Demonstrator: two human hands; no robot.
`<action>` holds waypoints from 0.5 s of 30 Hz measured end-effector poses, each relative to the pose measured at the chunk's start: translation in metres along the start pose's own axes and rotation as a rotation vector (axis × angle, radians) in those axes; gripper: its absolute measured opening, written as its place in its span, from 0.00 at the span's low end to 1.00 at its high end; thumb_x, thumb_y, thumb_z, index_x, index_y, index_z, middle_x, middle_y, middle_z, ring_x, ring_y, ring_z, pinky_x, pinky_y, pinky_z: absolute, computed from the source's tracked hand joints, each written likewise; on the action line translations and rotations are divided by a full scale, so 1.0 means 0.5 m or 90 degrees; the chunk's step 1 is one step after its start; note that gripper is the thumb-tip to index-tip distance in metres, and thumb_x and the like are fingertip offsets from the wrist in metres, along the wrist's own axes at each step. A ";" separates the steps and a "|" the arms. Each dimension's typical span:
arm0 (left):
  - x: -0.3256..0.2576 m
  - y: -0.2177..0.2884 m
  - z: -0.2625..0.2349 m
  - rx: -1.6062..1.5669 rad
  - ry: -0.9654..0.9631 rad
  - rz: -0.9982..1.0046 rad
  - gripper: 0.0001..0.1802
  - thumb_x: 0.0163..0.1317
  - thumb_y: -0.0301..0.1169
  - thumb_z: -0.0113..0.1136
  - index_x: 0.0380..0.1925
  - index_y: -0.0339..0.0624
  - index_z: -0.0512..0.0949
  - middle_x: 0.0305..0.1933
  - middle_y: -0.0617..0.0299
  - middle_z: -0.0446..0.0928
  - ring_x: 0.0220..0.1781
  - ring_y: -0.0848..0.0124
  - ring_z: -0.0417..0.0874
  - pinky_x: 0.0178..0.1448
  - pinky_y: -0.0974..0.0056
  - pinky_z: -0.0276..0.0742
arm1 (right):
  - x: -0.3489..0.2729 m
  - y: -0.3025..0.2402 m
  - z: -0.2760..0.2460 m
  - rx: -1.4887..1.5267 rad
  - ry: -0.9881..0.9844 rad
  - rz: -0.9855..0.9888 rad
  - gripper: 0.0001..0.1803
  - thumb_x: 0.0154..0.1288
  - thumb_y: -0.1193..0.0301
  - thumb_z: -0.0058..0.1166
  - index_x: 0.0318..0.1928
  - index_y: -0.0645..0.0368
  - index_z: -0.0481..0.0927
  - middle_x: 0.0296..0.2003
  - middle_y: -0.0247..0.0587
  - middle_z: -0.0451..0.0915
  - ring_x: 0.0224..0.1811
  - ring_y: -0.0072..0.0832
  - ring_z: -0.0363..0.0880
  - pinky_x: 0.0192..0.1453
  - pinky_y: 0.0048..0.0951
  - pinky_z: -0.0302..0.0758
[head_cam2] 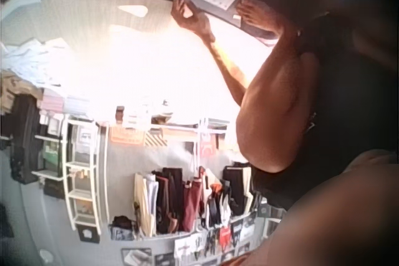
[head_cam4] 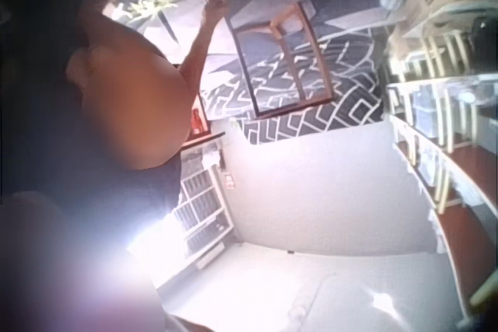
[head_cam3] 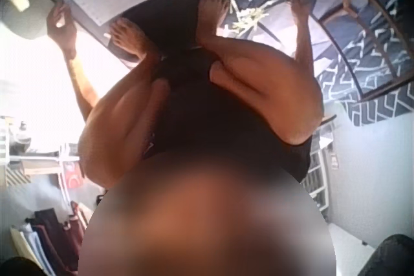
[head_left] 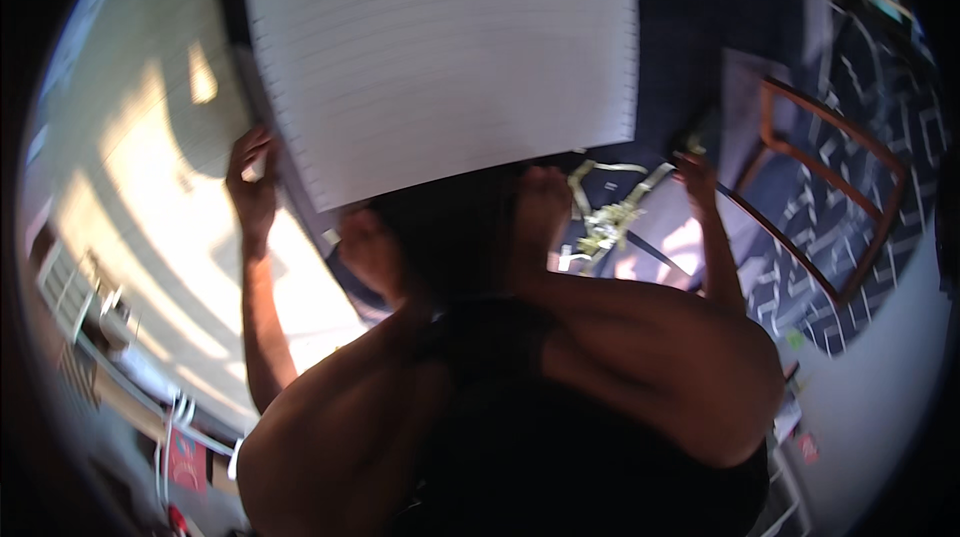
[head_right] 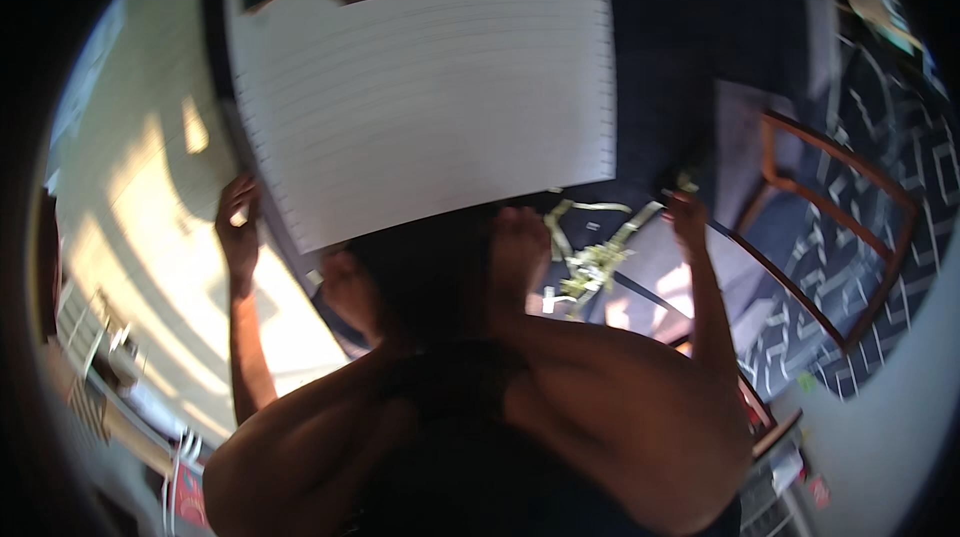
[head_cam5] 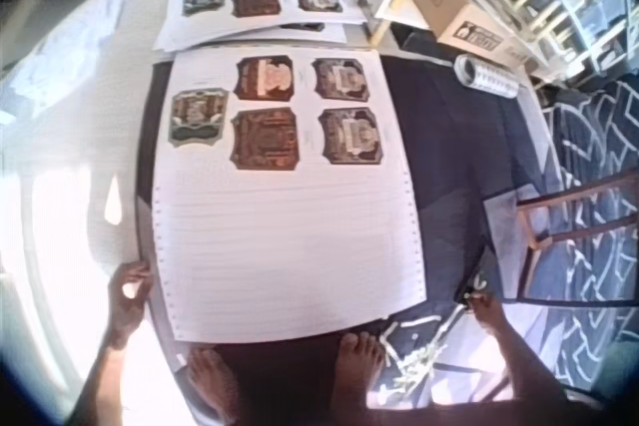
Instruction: The person applies small pieces of yellow tape to the perforated edge of a large printed sheet on a table. They repeatedly tear off tape, align it with the holes, and press it down. The person occasionally lifts the sheet to inspect the work.
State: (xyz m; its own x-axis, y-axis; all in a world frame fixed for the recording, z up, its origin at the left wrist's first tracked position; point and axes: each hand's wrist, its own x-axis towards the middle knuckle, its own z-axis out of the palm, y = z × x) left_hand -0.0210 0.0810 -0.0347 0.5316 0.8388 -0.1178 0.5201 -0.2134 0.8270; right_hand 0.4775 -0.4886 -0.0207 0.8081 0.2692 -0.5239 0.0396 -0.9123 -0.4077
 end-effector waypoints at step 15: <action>0.020 0.068 0.011 0.058 0.031 0.024 0.15 0.62 0.26 0.71 0.49 0.39 0.83 0.43 0.55 0.85 0.44 0.66 0.86 0.52 0.63 0.81 | 0.045 0.132 -0.038 -0.295 -0.037 -0.344 0.14 0.71 0.76 0.59 0.55 0.66 0.81 0.40 0.44 0.85 0.34 0.28 0.82 0.38 0.29 0.80</action>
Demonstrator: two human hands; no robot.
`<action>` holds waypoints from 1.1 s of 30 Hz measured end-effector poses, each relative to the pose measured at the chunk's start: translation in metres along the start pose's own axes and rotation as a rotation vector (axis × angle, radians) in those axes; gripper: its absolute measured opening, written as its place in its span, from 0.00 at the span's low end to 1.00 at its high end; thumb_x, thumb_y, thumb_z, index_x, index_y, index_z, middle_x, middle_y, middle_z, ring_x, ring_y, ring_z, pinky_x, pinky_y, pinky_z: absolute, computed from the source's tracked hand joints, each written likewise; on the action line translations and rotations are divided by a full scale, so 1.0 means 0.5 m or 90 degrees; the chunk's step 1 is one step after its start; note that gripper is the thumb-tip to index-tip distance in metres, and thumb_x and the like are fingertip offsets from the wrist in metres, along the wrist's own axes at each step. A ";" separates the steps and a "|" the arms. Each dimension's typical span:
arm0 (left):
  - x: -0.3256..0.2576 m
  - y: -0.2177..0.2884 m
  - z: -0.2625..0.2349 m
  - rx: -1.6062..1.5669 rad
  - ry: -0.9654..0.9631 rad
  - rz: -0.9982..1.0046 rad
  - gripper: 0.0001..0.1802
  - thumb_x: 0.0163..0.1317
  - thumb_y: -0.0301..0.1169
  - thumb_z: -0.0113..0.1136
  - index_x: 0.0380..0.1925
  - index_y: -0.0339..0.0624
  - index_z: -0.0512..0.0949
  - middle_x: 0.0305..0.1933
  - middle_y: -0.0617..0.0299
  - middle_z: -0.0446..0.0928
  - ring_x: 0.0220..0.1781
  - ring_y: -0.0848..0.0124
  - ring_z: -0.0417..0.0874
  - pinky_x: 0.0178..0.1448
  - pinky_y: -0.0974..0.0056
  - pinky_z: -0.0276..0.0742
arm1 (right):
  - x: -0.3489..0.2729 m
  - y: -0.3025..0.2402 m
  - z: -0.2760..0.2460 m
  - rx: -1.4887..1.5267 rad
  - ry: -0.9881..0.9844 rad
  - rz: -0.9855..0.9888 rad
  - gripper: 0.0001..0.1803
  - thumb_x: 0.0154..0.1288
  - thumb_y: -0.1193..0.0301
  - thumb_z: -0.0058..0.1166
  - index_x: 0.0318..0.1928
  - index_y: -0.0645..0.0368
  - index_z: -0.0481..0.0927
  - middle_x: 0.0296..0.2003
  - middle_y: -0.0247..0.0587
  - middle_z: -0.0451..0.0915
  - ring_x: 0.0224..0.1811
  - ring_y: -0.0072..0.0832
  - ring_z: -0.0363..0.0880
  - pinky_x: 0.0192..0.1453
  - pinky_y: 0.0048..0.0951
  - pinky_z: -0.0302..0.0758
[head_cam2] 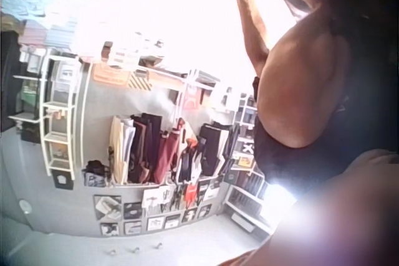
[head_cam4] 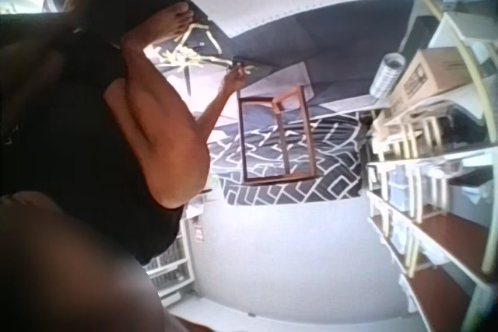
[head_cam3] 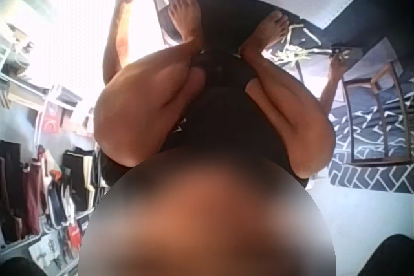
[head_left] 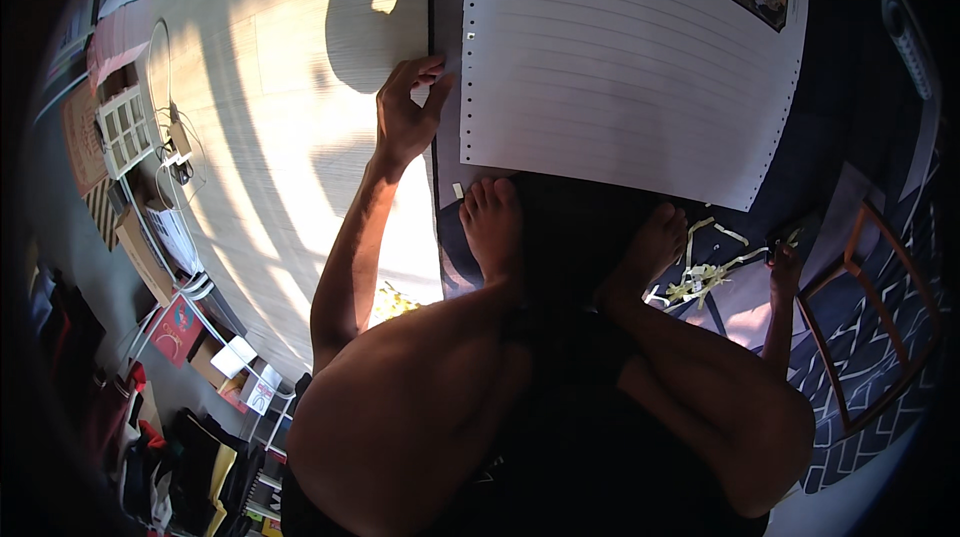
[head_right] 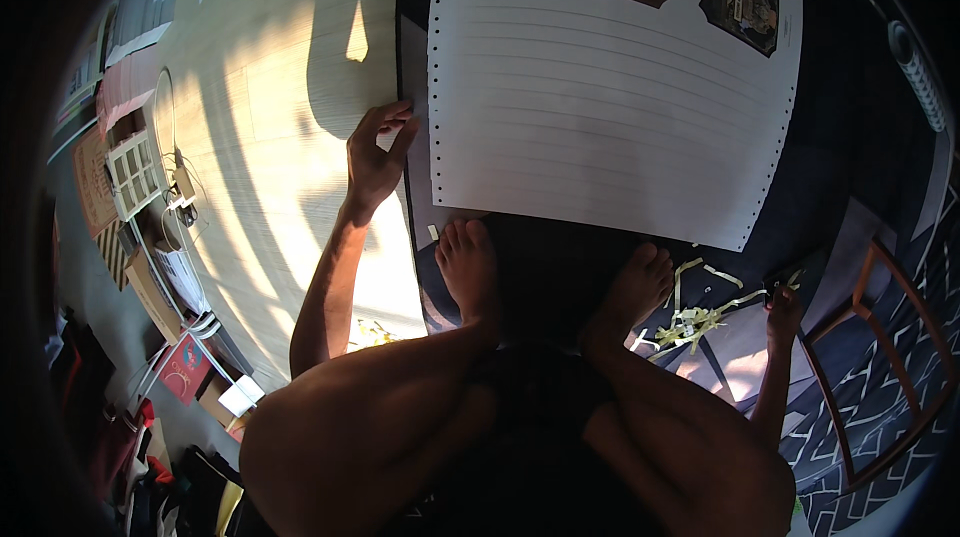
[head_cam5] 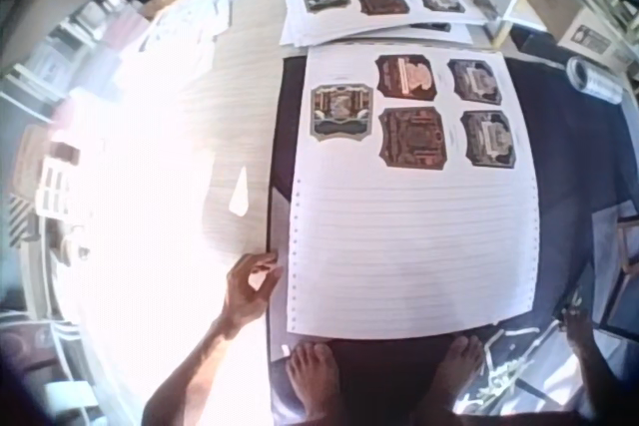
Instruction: The person applies small pieces of yellow tape to the perforated edge of a large printed sheet on a table. They repeatedly tear off tape, align it with the holes, and press it down. The person occasionally lifts the sheet to inspect the work.
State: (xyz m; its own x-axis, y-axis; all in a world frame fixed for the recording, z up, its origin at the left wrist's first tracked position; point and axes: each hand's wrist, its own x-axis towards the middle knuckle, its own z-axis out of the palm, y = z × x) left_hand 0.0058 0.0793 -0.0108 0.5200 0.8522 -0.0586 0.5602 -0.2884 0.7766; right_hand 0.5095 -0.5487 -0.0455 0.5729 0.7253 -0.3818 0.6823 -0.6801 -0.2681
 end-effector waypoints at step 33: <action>-0.041 -0.037 0.026 -0.031 0.087 0.087 0.14 0.56 0.22 0.65 0.44 0.41 0.84 0.40 0.53 0.81 0.46 0.53 0.80 0.53 0.53 0.74 | 0.461 -1.232 0.071 0.118 -0.112 -0.494 0.04 0.67 0.77 0.58 0.41 0.59 0.77 0.47 0.45 0.72 0.52 0.44 0.73 0.55 0.48 0.69</action>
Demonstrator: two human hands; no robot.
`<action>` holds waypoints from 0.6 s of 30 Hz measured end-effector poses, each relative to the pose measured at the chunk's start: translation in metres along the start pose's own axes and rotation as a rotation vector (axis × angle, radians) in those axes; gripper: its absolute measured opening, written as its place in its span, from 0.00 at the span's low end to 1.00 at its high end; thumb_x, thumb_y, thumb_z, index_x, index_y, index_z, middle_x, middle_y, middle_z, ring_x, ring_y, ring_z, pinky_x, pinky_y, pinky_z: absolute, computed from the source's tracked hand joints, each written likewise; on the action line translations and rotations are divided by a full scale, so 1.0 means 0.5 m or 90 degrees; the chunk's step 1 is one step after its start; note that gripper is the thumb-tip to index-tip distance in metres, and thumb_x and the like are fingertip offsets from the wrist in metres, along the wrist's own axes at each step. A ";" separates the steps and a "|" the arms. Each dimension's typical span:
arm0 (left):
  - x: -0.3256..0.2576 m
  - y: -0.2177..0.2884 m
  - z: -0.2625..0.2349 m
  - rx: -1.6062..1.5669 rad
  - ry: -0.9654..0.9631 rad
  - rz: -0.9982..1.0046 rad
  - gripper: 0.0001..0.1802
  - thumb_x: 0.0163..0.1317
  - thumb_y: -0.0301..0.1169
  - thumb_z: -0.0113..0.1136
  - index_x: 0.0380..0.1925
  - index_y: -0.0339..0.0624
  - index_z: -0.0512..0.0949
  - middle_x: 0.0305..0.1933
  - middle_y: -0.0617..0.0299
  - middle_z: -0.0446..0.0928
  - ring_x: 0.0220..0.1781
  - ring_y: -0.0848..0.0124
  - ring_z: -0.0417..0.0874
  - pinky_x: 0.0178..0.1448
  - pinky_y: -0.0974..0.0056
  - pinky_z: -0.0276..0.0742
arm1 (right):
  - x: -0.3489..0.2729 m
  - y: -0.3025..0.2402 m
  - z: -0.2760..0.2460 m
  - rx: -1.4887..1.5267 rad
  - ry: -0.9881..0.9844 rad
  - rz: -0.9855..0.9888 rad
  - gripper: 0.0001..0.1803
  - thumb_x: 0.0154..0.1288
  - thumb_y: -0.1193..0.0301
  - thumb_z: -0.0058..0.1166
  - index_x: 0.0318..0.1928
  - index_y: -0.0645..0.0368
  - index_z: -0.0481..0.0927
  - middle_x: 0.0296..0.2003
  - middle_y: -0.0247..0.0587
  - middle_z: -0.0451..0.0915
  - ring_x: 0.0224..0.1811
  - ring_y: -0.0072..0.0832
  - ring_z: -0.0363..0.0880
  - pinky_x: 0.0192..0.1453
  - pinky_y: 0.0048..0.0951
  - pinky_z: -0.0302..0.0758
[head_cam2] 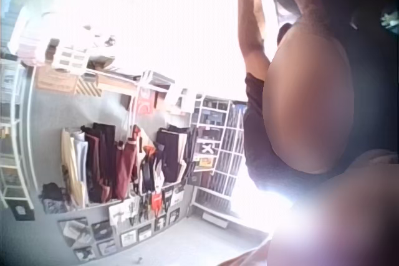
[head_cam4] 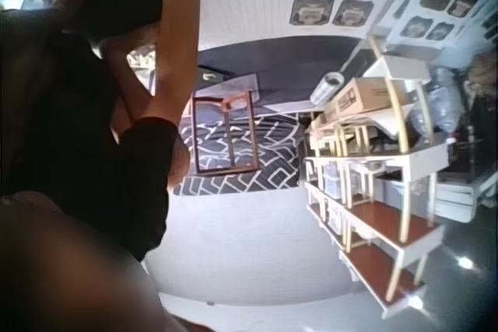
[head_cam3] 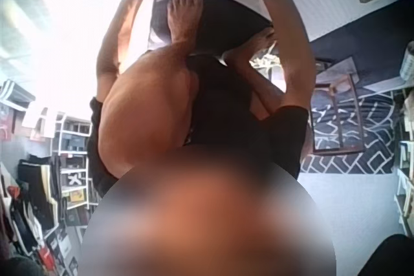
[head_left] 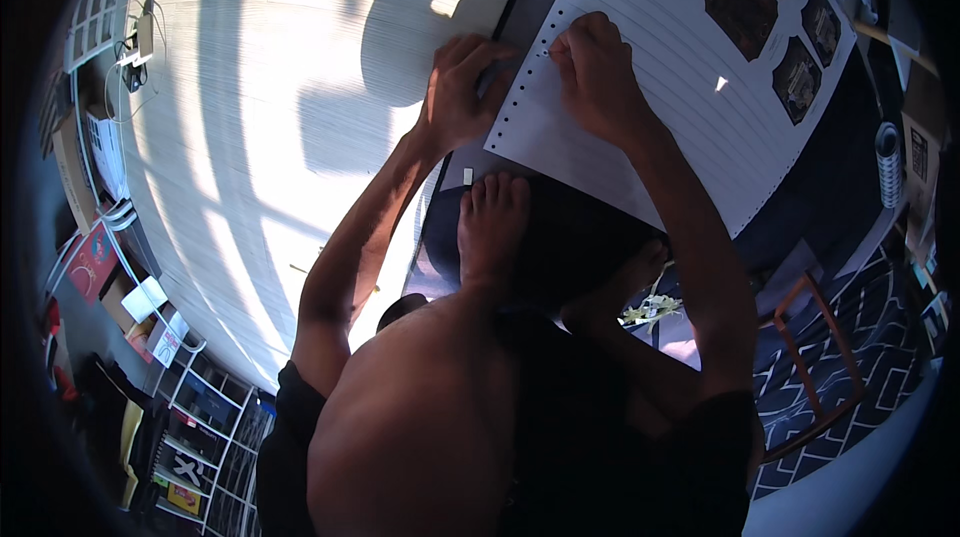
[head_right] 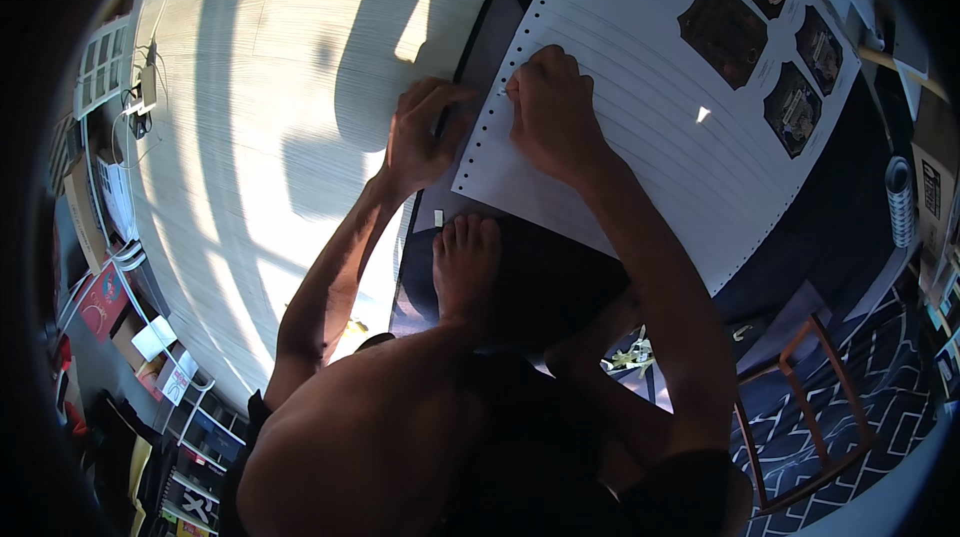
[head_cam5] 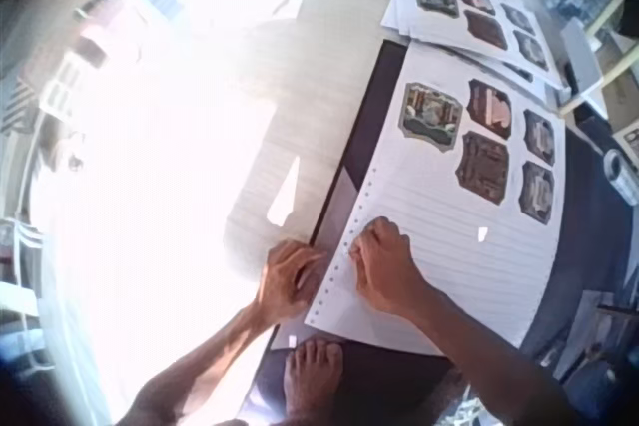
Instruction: The person applies small pieces of yellow tape to the perforated edge of a large printed sheet on a table. They repeatedly tear off tape, align it with the holes, and press it down. The person occasionally lifts the sheet to inspect the work.
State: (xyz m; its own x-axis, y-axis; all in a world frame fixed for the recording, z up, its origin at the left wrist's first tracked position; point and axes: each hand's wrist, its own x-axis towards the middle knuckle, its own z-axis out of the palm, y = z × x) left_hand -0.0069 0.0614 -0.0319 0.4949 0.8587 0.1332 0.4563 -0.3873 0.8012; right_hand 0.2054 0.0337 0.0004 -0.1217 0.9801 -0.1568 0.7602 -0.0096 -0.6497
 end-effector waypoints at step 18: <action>-0.016 -0.001 0.019 0.093 -0.008 0.058 0.19 0.60 0.32 0.70 0.52 0.48 0.83 0.46 0.58 0.77 0.49 0.57 0.76 0.56 0.53 0.68 | 0.004 -0.008 0.033 -0.050 -0.004 0.037 0.06 0.60 0.78 0.61 0.39 0.60 0.82 0.51 0.46 0.69 0.59 0.43 0.66 0.60 0.49 0.63</action>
State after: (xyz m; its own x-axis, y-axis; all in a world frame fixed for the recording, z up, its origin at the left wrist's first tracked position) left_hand -0.0042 0.0517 -0.0390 0.5474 0.8143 0.1931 0.5121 -0.5085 0.6923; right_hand 0.1915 0.0324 -0.0095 -0.0795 0.9772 -0.1968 0.8138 -0.0504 -0.5789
